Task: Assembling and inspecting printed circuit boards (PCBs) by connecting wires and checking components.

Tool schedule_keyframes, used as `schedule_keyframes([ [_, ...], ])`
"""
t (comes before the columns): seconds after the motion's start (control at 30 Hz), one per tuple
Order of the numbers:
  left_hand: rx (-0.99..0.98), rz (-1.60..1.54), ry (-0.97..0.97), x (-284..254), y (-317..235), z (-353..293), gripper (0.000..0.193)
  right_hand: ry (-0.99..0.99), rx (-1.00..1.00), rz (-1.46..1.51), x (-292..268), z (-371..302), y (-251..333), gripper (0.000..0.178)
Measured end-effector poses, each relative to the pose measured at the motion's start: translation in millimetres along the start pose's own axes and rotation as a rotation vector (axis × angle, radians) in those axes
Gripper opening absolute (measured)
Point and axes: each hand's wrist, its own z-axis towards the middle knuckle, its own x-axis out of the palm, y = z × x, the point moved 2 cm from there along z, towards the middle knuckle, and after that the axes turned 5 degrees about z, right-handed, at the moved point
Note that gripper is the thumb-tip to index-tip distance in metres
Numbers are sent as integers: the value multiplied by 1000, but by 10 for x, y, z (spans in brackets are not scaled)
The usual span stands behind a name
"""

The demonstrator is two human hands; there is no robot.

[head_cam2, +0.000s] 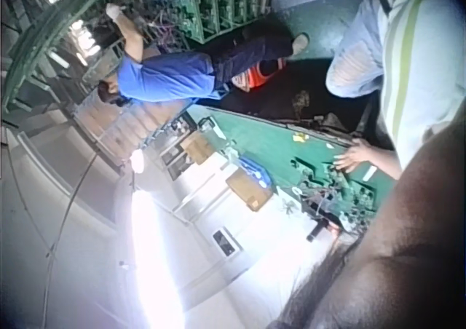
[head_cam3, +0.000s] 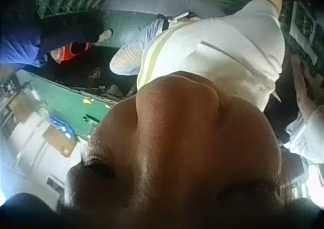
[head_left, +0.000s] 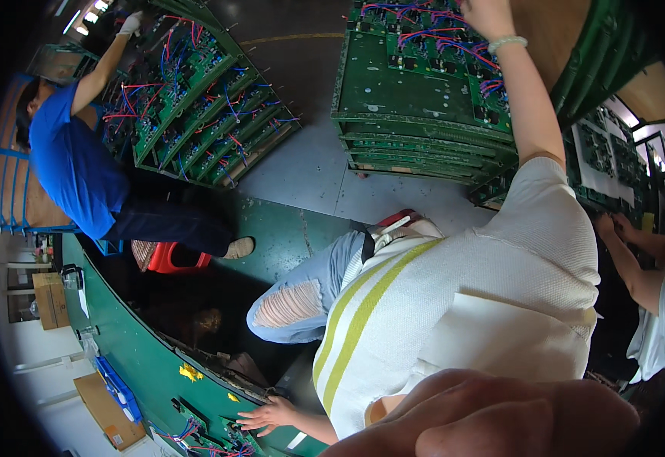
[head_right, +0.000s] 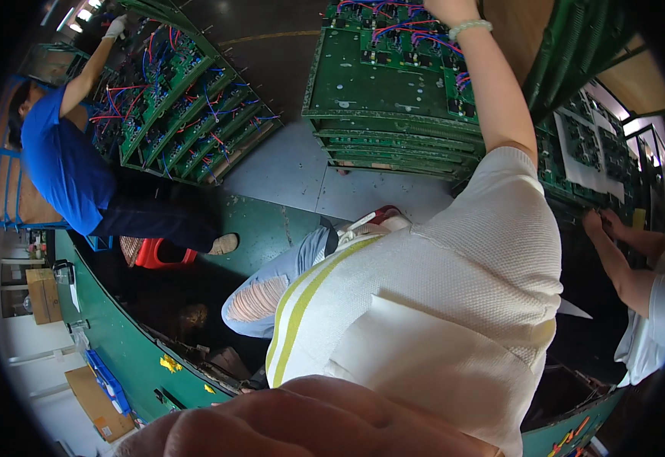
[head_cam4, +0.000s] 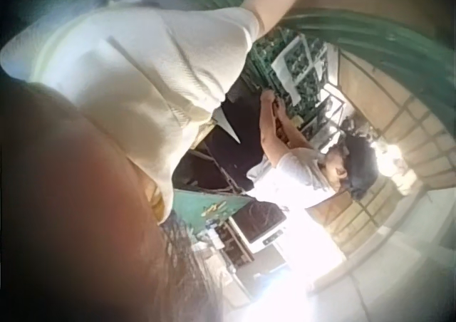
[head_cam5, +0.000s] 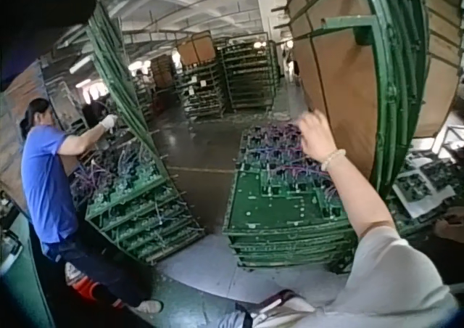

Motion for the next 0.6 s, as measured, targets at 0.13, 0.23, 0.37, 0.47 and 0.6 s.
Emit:
schedule_keyframes([
  [0.13,44,-57,-40,9,126,-43,95,700,30,66,1636,-364,78,70],
  [0.23,98,-41,8,74,143,5,93,790,41,105,2453,-685,114,71],
  [0.37,61,75,148,156,255,-4,90,859,68,60,2803,-773,373,71],
  [0.47,52,159,277,43,118,95,86,999,133,-95,2725,-685,323,54],
  [0.6,149,78,117,405,426,-15,84,939,-42,-183,2909,-692,52,42],
])
